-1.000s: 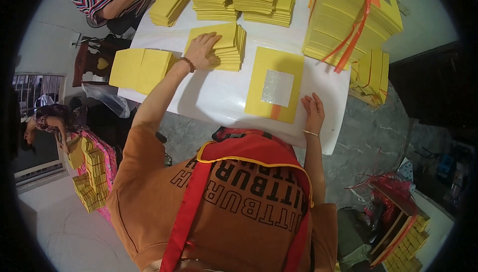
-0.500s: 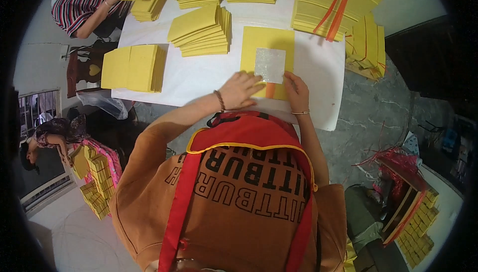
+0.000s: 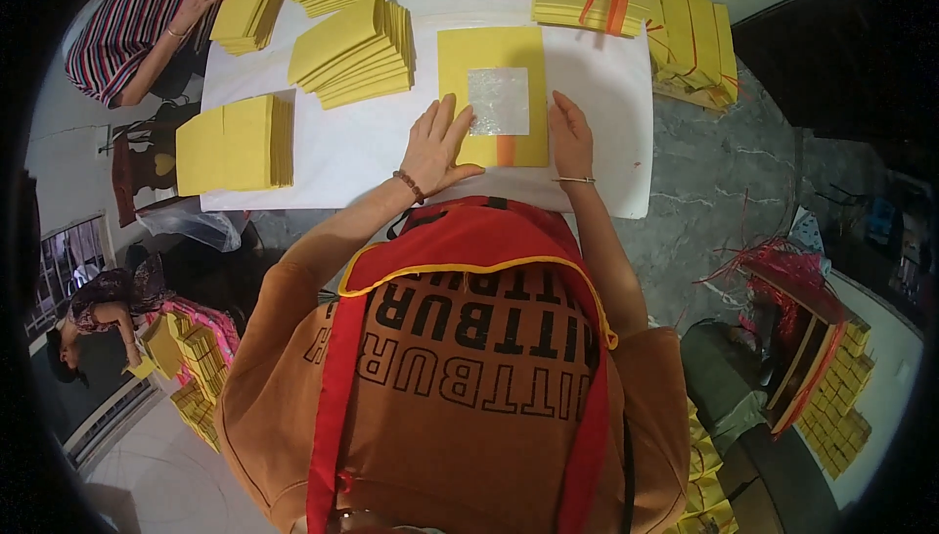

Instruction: Folding and stacking yellow sheets of paper into organized bundles.

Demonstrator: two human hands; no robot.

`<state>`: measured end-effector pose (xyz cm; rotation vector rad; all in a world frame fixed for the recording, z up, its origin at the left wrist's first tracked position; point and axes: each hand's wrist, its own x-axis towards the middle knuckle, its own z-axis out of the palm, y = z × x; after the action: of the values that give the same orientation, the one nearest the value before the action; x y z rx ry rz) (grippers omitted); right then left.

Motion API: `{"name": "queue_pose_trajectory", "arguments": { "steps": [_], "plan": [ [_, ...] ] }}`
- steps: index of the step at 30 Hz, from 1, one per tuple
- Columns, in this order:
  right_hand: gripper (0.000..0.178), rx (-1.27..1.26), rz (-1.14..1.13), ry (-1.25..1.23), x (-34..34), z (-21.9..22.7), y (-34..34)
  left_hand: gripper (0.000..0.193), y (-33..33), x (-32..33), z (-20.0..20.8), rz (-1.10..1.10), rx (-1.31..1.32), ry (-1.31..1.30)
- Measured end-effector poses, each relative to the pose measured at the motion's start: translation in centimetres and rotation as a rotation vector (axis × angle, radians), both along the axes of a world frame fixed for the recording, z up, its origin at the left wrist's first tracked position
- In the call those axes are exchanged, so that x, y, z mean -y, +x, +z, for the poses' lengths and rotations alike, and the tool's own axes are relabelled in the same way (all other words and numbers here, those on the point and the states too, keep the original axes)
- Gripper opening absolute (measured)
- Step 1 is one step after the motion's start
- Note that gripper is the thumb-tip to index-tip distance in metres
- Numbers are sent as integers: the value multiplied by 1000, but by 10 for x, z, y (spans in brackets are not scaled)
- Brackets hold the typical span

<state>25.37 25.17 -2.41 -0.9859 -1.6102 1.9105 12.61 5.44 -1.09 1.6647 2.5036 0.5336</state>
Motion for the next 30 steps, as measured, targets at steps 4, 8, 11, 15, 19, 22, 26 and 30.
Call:
{"name": "queue_pose_trajectory", "arguments": {
  "steps": [4, 8, 11, 15, 19, 22, 26, 30],
  "plan": [
    [32, 0, 80, 23, -2, -11, -1, 75, 1, 0, 2, -95, -128, -53],
    [31, 11, 108, -24, -8, -14, 0, 59, 2, -1, 5, -130, -313, -27],
    [31, -8, 191, 22, -14, -12, 0, 41, -10, -2, 0, -282, -366, 90],
    [31, -92, 307, 109, -23, 9, -3, 23, -31, -14, 20, -172, 173, 248],
    [32, -145, 428, 219, -26, 10, -2, 26, -45, -19, 30, -92, 380, 20],
    [32, 160, 547, 636, -28, 9, -3, 27, -47, -20, 29, -50, 452, -9],
    [22, 1, 575, 439, -36, -7, 10, 37, -43, -5, 42, -233, 608, -77],
    [12, -53, 663, 447, -29, 5, 31, 68, -42, 15, 57, -382, 478, -176]
  ]
}}
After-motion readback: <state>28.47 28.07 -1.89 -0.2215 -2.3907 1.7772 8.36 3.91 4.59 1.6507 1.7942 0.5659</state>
